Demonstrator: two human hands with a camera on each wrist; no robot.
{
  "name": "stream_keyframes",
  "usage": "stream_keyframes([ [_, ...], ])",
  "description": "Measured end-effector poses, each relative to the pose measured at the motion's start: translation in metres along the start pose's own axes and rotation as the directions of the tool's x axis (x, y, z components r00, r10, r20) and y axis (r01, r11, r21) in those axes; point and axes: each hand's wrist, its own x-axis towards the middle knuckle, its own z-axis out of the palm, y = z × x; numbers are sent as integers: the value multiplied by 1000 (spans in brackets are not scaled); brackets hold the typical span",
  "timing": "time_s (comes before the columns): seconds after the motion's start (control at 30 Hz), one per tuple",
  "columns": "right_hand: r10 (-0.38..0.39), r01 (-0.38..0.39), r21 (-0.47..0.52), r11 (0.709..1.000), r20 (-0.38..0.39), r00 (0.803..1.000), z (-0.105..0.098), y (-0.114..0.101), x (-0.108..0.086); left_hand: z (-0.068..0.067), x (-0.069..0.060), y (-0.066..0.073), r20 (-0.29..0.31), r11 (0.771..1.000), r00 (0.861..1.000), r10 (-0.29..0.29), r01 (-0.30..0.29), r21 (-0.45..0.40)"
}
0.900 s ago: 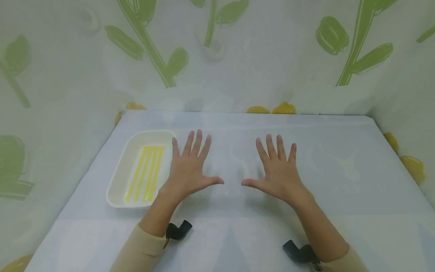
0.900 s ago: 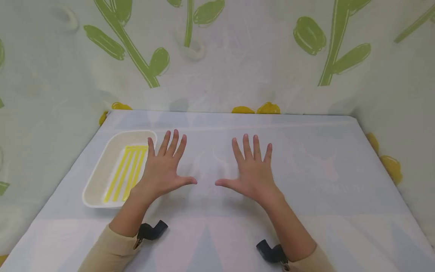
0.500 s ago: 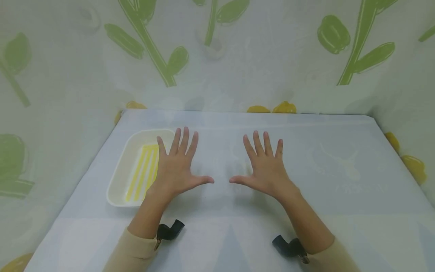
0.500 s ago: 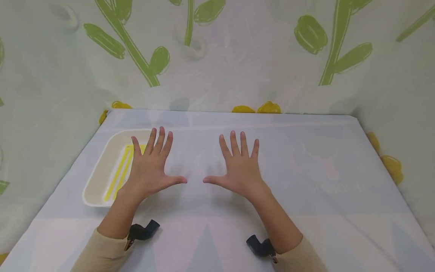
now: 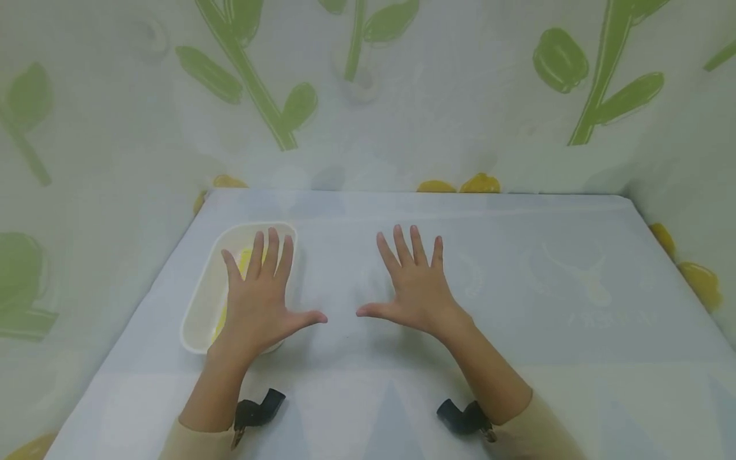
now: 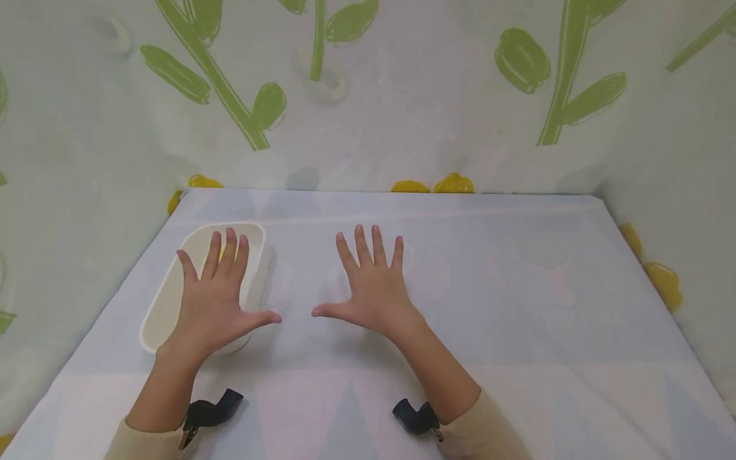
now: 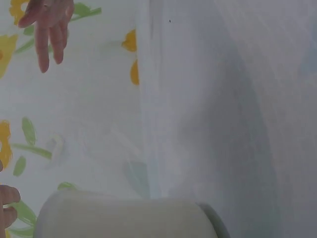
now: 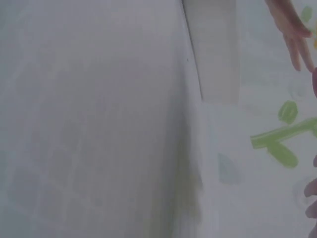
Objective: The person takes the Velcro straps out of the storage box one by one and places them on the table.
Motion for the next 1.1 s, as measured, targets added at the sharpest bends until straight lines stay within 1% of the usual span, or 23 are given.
stream_keyframes([
  [0.07,-8,8,2,1000,-1,1000,1,-5,2,-2,-5,-5,1,1000,1000,-8,8,3],
  [0.3,-40,40,29,999,-12,999,5,-17,7,-5,-23,-23,76,997,995,-70,69,15],
  [0.4,-52,53,24,998,-16,999,7,-22,8,-7,-31,-29,85,995,991,-104,102,19],
  [0.5,-69,70,23,997,-16,997,9,-27,10,-8,-39,-37,79,991,988,-136,135,11],
  [0.57,-81,82,19,996,-8,997,11,-31,11,-9,-44,-43,85,987,984,-159,159,-2],
  [0.7,-99,99,14,995,0,995,13,-39,14,-10,-55,-57,116,981,975,-188,192,-25],
  [0.77,-104,104,15,995,-2,995,15,-43,16,-10,-61,-65,128,977,972,-197,205,-55],
  [0.83,-108,108,16,994,-8,994,16,-47,17,-9,-67,-73,141,967,967,-212,229,-113],
  [0.9,-120,121,31,992,-15,993,18,-50,18,-8,-73,-81,163,949,959,-234,261,-176],
  [1.0,-148,150,51,987,-32,988,20,-55,20,-8,-81,-91,225,910,936,-271,326,-258],
  [1.03,-156,158,56,986,-39,987,21,-56,21,-8,-83,-93,250,896,927,-282,347,-276],
  [1.1,-168,171,71,983,-52,984,21,-59,22,-8,-85,-98,314,868,899,-304,398,-298],
])
